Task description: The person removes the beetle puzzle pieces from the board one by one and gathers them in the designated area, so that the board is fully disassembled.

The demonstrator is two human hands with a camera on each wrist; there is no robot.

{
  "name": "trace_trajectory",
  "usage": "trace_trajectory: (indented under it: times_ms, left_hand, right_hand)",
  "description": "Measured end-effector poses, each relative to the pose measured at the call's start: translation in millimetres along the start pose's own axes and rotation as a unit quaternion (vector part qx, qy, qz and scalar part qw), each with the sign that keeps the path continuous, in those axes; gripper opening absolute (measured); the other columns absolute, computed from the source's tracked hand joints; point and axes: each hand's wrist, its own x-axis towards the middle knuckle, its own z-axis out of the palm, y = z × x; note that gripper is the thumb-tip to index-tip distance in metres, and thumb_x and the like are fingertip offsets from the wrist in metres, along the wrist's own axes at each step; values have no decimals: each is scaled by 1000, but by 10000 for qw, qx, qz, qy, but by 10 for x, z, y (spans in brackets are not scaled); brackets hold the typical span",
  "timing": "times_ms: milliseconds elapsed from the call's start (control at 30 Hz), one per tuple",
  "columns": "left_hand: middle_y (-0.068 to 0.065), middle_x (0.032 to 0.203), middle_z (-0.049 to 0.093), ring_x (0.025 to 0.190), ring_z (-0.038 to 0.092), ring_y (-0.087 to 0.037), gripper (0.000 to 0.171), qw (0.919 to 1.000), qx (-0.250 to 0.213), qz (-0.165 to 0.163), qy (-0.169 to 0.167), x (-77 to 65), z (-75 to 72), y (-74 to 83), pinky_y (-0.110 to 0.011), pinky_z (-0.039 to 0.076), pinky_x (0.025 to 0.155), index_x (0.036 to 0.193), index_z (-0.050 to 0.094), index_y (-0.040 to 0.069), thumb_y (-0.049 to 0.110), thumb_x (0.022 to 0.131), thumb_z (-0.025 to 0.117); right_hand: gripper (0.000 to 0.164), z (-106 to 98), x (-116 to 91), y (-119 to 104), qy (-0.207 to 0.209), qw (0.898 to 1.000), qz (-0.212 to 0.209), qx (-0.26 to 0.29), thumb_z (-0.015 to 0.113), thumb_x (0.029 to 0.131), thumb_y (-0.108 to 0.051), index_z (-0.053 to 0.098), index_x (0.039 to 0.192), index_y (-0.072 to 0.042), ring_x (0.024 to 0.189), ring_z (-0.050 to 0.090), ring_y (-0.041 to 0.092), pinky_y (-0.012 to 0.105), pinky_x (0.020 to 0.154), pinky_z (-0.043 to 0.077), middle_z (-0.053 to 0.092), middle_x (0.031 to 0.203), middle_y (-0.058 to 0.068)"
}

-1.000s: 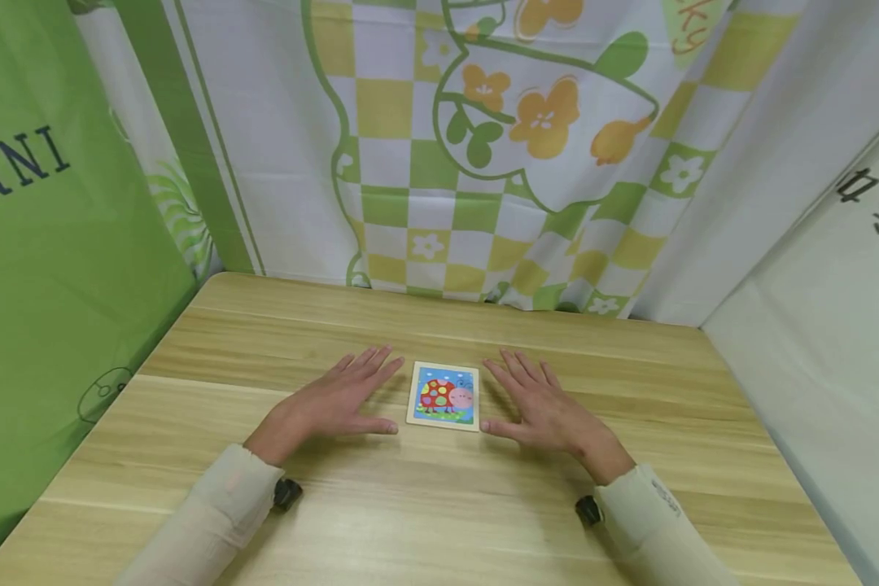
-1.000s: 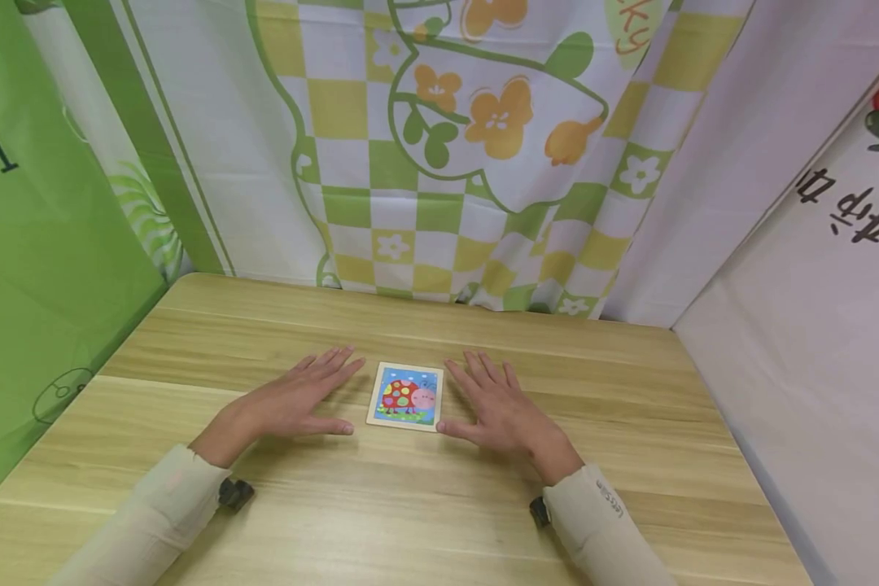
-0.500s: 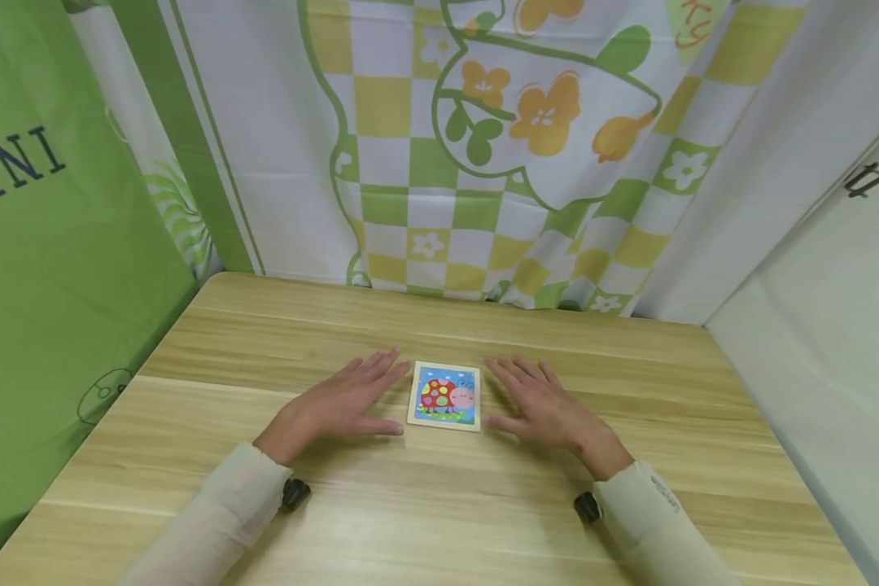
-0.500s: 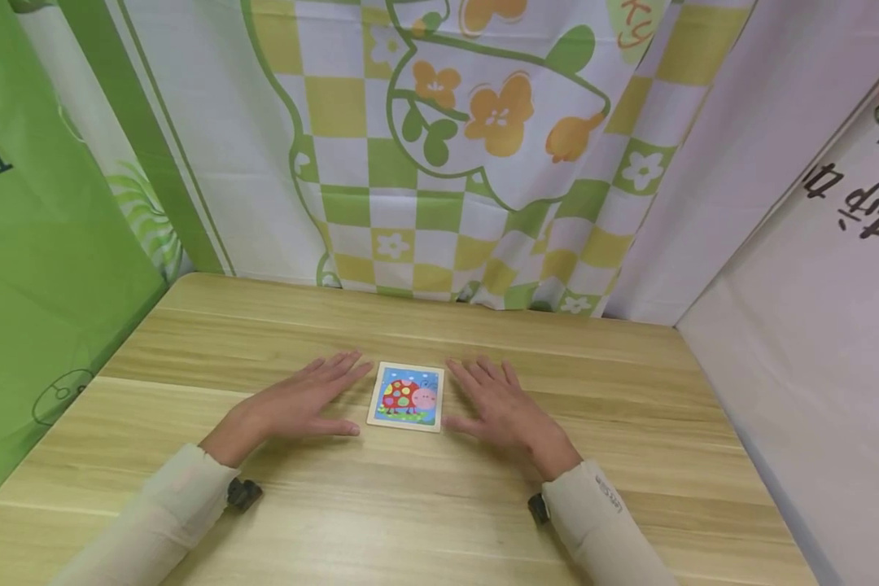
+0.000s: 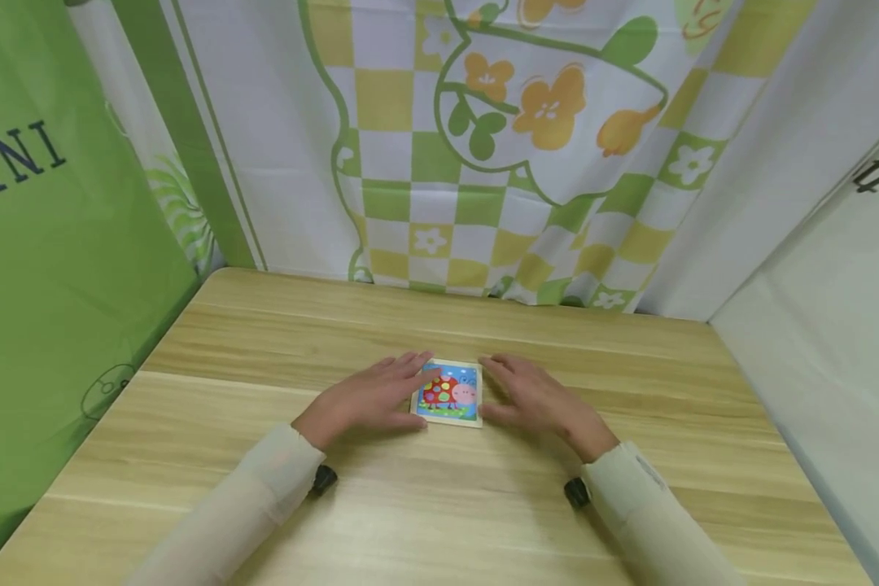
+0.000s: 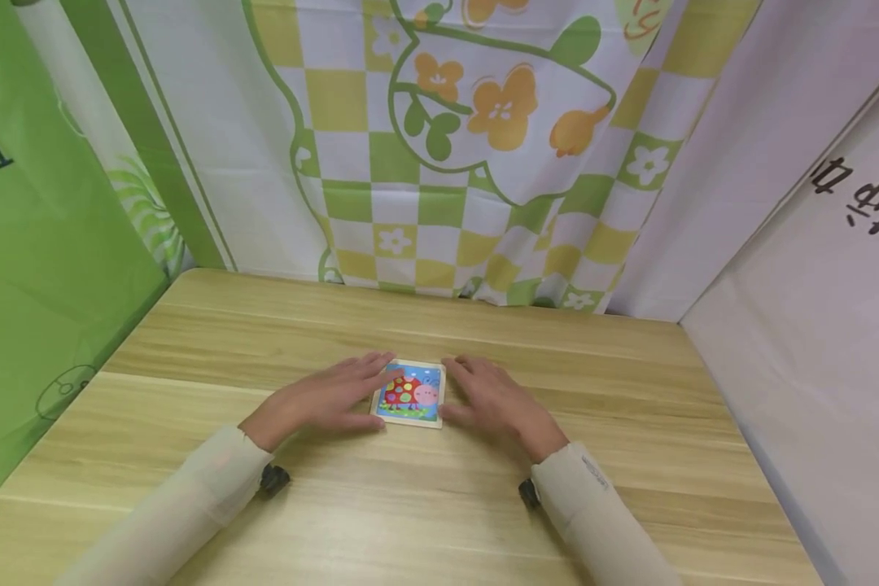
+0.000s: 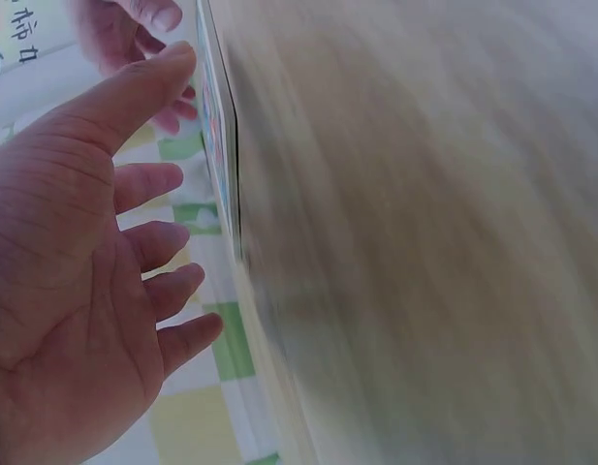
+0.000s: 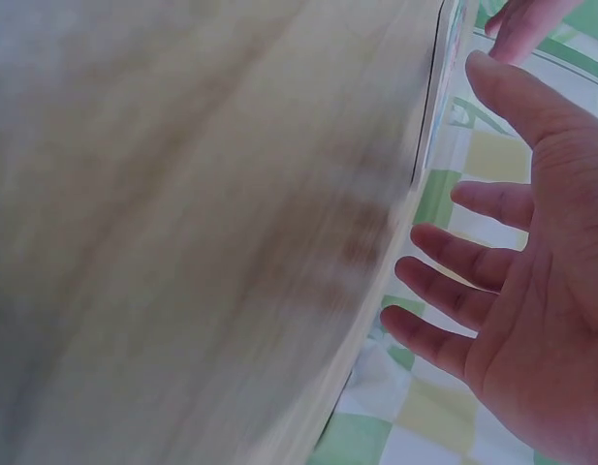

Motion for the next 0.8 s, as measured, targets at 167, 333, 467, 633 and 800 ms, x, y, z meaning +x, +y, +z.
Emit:
trace_trajectory:
  times_ms: [167, 333, 467, 633, 800]
  left_hand:
    - [-15, 169, 18, 154, 16, -35, 77, 9998, -42, -23, -185, 107, -4, 60, -48, 17, 122, 163, 33, 15, 43, 100, 67]
    - [-12, 168, 21, 154, 18, -34, 73, 9994, 23, -9, -334, 178, 18, 99, -46, 21, 122, 162, 35, 18, 41, 100, 66]
    - [-10, 169, 21, 153, 21, -36, 72, 9991, 164, 3, -390, 201, 39, 125, -46, 24, 121, 163, 34, 19, 43, 102, 63]
    - [-9, 168, 22, 151, 25, -40, 67, 9988, 242, 24, -421, 211, 48, 164, -49, 28, 119, 162, 36, 21, 40, 103, 62]
    - [-9, 168, 23, 151, 25, -38, 65, 9984, 313, 3, -461, 220, 61, 184, -49, 29, 119, 162, 38, 21, 39, 104, 61]
  right_hand:
    - [76, -1, 63, 15, -109, 9999, -37, -31, 74, 96, -41, 45, 152, 1, 131, 50, 39, 54, 109, 41, 50, 143, 24]
    - [76, 4, 98, 6, -265, 9996, 27, -6, 72, 97, -43, 45, 152, 1, 132, 49, 40, 54, 109, 40, 49, 143, 24]
    - [75, 15, 126, -3, -356, 9993, 102, 16, 71, 97, -43, 44, 152, 1, 133, 47, 39, 53, 111, 39, 48, 145, 23]
    - [75, 37, 150, -5, -365, 9993, 96, 3, 73, 95, -43, 47, 151, 0, 132, 47, 37, 53, 110, 40, 49, 144, 21]
    - [74, 41, 160, -12, -392, 9991, 154, -26, 73, 95, -44, 49, 150, -1, 132, 47, 37, 54, 109, 40, 49, 143, 19]
